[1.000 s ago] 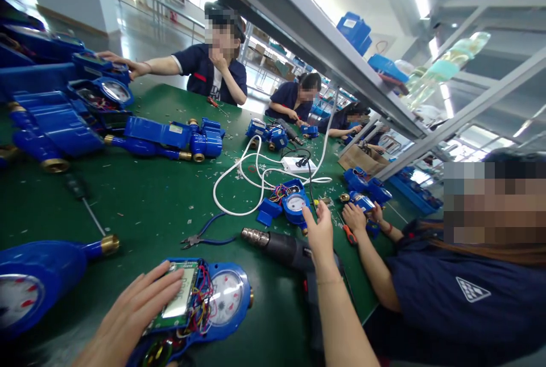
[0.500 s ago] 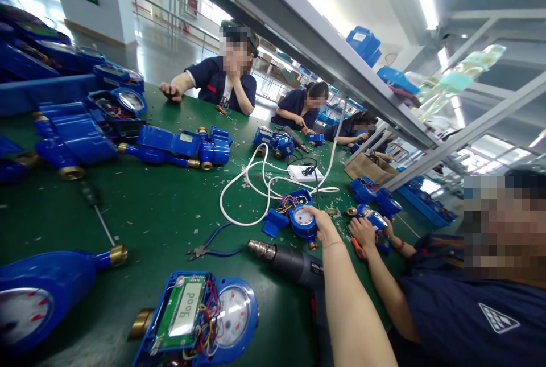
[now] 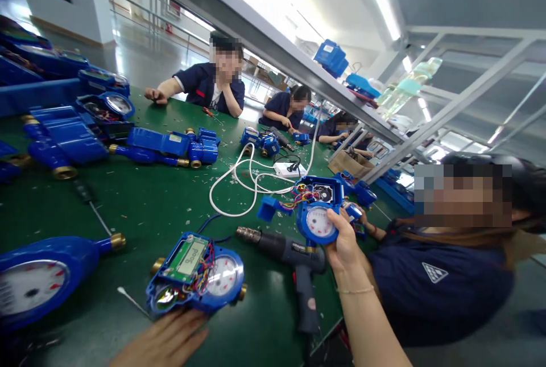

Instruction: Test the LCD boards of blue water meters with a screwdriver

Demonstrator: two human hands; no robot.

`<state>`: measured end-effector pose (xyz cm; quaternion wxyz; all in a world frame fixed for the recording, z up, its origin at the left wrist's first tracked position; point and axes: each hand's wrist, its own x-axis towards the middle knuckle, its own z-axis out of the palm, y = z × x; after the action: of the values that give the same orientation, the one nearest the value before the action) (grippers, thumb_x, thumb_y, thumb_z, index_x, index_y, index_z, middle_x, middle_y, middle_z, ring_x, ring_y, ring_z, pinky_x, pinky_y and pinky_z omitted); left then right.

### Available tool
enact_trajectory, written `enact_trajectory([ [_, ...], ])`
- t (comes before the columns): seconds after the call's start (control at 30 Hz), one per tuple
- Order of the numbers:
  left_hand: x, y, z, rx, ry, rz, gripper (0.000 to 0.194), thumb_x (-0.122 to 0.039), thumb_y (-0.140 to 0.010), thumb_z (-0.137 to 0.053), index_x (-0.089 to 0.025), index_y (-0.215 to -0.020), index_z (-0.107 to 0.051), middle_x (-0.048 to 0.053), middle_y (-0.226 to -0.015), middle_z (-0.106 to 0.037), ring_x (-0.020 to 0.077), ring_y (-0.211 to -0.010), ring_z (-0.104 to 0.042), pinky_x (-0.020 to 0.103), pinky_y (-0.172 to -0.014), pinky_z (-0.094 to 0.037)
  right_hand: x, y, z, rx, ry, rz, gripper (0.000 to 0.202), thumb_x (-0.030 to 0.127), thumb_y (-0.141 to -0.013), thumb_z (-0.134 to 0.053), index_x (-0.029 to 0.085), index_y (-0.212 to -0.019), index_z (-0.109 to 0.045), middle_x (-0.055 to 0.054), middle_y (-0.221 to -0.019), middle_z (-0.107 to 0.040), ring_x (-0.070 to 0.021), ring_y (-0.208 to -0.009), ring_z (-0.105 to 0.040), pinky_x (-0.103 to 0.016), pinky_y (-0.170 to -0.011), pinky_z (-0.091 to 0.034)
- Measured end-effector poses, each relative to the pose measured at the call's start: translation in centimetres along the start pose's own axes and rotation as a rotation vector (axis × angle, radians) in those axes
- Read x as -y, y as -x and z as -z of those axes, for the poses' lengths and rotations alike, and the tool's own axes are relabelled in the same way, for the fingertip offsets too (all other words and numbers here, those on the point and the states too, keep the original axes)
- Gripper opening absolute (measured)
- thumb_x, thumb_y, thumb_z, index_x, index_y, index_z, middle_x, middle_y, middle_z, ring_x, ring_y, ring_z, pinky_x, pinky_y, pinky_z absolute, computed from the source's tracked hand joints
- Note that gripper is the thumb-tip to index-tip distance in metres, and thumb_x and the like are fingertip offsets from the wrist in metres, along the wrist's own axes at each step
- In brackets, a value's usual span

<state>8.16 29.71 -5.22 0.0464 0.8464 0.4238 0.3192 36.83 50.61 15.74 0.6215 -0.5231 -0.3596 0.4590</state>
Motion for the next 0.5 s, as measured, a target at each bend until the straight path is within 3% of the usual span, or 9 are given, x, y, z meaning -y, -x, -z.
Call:
enact_trajectory([
  [0.1,0.9,-0.8,1.9,0.047,-0.082,0.193,0.061,-0.002,-0.08,-0.048,-0.029,-0.132,-0.062,0.005,-0.124,-0.072,0.0239,-0.115,-0.069,0.041,-0.108,-0.049,0.4,5.7,2.0,0.023,-0.033,-0.082,0.026,0.021,-0.075,-0.079,0.014,-0.097,-0.067,-0.004,-0.097,-0.069,-0.0172,-0.081,-0.067,-0.029,-0.071,-0.059],
  [0.17,1.4,-1.5,3.5,0.135,-0.128,0.258,0.051,-0.007,-0.087,-0.046,-0.026,-0.133,-0.061,0.01,-0.129,-0.069,0.0277,-0.12,-0.066,0.054,-0.112,-0.043,-0.1,9.4,3.4,0.022,-0.031,-0.176,0.038,0.024,-0.058,-0.086,0.015,-0.09,-0.068,-0.004,-0.09,-0.071,-0.0202,-0.075,-0.068,-0.03,-0.065,-0.06],
  [0.23,1.3,-1.9,5.0,0.192,-0.149,0.287,0.046,-0.012,-0.093,-0.043,-0.025,-0.134,-0.059,0.011,-0.13,-0.068,0.0284,-0.123,-0.063,0.059,-0.112,-0.04,-0.9,12.7,4.8,0.009,-0.019,-0.276,0.045,0.028,-0.048,-0.09,0.015,-0.085,-0.068,-0.006,-0.085,-0.072,-0.0228,-0.07,-0.068,-0.032,-0.06,-0.061],
  [0.37,-0.6,-1.2,6.9,0.232,-0.163,0.338,0.046,-0.013,-0.094,-0.043,-0.017,-0.139,-0.053,0.014,-0.142,-0.059,0.0303,-0.134,-0.053,0.059,-0.114,-0.038,-2.6,18.0,7.5,-0.019,0.017,-0.45,0.052,0.03,-0.04,-0.095,0.015,-0.08,-0.067,-0.008,-0.08,-0.072,-0.0248,-0.062,-0.068,-0.032,-0.052,-0.059],
  [0.5,-4.4,0.8,8.5,0.139,-0.04,0.397,0.048,-0.018,-0.093,-0.049,-0.016,-0.141,-0.048,0.015,-0.147,-0.054,0.0305,-0.139,-0.048,0.058,-0.116,-0.038,-4.5,21.5,9.9,0.023,0.032,-0.624,0.059,0.032,-0.044,-0.1,0.016,-0.09,-0.068,-0.008,-0.084,-0.073,-0.0251,-0.06,-0.068,-0.035,-0.051,-0.06],
])
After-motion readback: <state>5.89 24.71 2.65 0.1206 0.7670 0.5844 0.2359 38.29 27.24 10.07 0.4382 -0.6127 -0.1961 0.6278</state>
